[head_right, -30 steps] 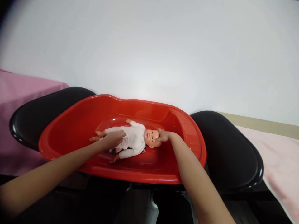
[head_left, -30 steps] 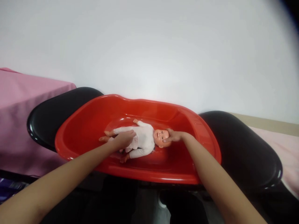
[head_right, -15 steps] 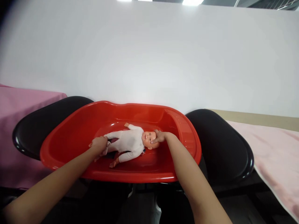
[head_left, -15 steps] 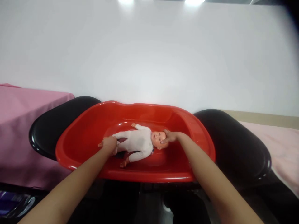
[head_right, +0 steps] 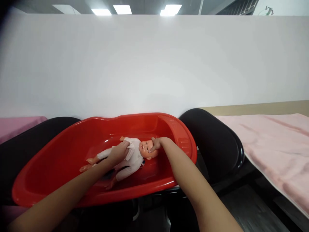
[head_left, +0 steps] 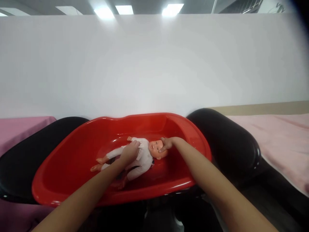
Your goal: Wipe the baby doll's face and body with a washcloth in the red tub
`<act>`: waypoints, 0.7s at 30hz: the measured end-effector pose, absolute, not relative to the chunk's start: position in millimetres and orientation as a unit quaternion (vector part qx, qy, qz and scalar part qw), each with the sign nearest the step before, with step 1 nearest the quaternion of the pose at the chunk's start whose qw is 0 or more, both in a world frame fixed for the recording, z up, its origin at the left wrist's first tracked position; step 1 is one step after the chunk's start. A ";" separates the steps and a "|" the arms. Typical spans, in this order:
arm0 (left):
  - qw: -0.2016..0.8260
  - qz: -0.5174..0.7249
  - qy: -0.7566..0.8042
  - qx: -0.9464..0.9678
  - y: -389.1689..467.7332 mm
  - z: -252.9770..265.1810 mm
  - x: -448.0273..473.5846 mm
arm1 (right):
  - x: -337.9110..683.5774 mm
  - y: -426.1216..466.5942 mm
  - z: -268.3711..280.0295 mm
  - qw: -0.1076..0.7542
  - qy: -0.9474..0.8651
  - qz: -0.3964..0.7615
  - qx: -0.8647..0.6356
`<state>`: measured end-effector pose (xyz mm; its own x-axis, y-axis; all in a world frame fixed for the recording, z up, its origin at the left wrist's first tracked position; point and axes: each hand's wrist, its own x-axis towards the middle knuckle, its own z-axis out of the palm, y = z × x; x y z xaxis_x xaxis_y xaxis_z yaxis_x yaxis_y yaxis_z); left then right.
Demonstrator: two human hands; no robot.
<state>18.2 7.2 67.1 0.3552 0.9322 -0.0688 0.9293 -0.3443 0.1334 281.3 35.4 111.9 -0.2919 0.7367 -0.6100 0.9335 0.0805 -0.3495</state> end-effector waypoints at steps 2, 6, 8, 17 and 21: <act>0.055 0.016 0.522 0.851 21.0 58.0 35.7 | 280.0 35.5 113.5 0.147 0.725 -0.347 0.576; 0.008 0.009 0.461 0.888 44.8 30.1 42.4 | 279.1 40.3 108.7 0.158 0.727 -0.348 0.570; -0.010 0.023 0.485 0.874 53.0 16.1 29.8 | 279.6 44.2 103.3 0.158 0.732 -0.344 0.566; -0.007 0.021 0.690 0.724 70.2 -11.1 -76.3 | 277.9 46.6 97.5 0.160 0.734 -0.359 0.555; 0.033 0.070 0.790 0.609 73.0 1.2 -88.7 | 276.4 44.1 100.3 0.163 0.737 -0.354 0.552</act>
<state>-88.7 73.0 1.2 -0.2571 0.9658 0.0327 0.9565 0.2495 0.1513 276.4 44.1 100.3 -0.3375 0.6981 -0.6314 0.9291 0.1394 -0.3426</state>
